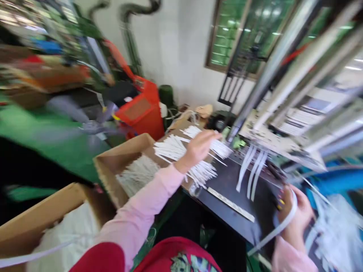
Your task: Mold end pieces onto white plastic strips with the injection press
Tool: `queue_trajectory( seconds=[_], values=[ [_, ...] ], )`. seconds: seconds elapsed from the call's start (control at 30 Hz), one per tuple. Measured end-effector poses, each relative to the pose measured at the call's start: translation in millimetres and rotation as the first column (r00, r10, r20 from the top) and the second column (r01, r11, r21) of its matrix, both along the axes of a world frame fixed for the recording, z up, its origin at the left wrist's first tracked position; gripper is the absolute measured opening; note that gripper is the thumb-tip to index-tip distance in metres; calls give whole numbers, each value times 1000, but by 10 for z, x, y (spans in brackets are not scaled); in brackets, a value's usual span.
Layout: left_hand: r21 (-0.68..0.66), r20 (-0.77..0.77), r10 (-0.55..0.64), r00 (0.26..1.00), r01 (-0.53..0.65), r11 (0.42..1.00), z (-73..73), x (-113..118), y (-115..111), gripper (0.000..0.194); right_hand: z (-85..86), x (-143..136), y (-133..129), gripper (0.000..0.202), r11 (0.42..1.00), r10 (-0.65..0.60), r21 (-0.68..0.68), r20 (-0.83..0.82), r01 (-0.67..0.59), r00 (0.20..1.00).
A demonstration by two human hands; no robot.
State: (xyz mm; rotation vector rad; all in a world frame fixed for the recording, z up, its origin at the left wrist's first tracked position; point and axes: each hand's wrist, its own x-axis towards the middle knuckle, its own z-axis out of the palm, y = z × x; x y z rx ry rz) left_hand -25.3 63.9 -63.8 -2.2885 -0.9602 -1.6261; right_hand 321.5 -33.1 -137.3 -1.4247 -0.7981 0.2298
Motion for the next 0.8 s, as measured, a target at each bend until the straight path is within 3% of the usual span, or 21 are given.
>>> queue_trajectory(
  seconds=[0.03, 0.1, 0.2, 0.27, 0.3, 0.37, 0.4, 0.43, 0.5, 0.6, 0.7, 0.8],
  values=[
    [104, 46, -5, 999, 0, 995, 113, -49, -22, 38, -43, 82, -15, 41, 997, -56, -49, -24, 55, 998],
    [264, 135, 17, 991, -52, 963, 320, -154, -81, 42, -73, 156, -62, 39, 996, -85, -18, -13, 85, 996],
    [466, 220, 28, 975, -130, 875, 514, -251, -219, 42, -19, 43, -248, 32, 994, 68, -93, 114, -57, 991],
    [463, 240, 28, 970, -139, 875, 495, -215, -330, 37, 4, -126, -422, 28, 955, 242, -225, 200, -195, 950],
    [392, 221, 11, 975, -99, 915, 426, -161, -385, 34, -4, -221, -503, 27, 921, 330, -291, 233, -259, 915],
    [112, 138, -98, 986, 83, 990, 169, 1, -490, 30, -59, -416, -628, 24, 851, 473, -390, 278, -352, 836],
    [-50, 94, -198, 976, 204, 978, -9, 98, -541, 27, -102, -509, -666, 22, 827, 518, -416, 302, -378, 801],
    [-201, 73, -300, 951, 309, 930, -206, 195, -591, 24, -149, -596, -691, 20, 814, 543, -429, 327, -391, 773],
    [-417, 107, -395, 912, 402, 815, -608, 371, -689, 17, -240, -737, -707, 20, 812, 557, -433, 377, -390, 740],
    [-571, 166, -439, 883, 449, 687, -1066, 542, -807, 15, -335, -849, -698, 21, 820, 549, -443, 425, -364, 720],
    [-634, 188, -427, 884, 442, 635, -1256, 609, -847, 17, -377, -873, -689, 23, 823, 535, -472, 454, -316, 712],
    [-657, 196, -424, 884, 439, 613, -1279, 634, -826, 17, -398, -867, -686, 25, 811, 545, -506, 468, -295, 696]
  ],
)
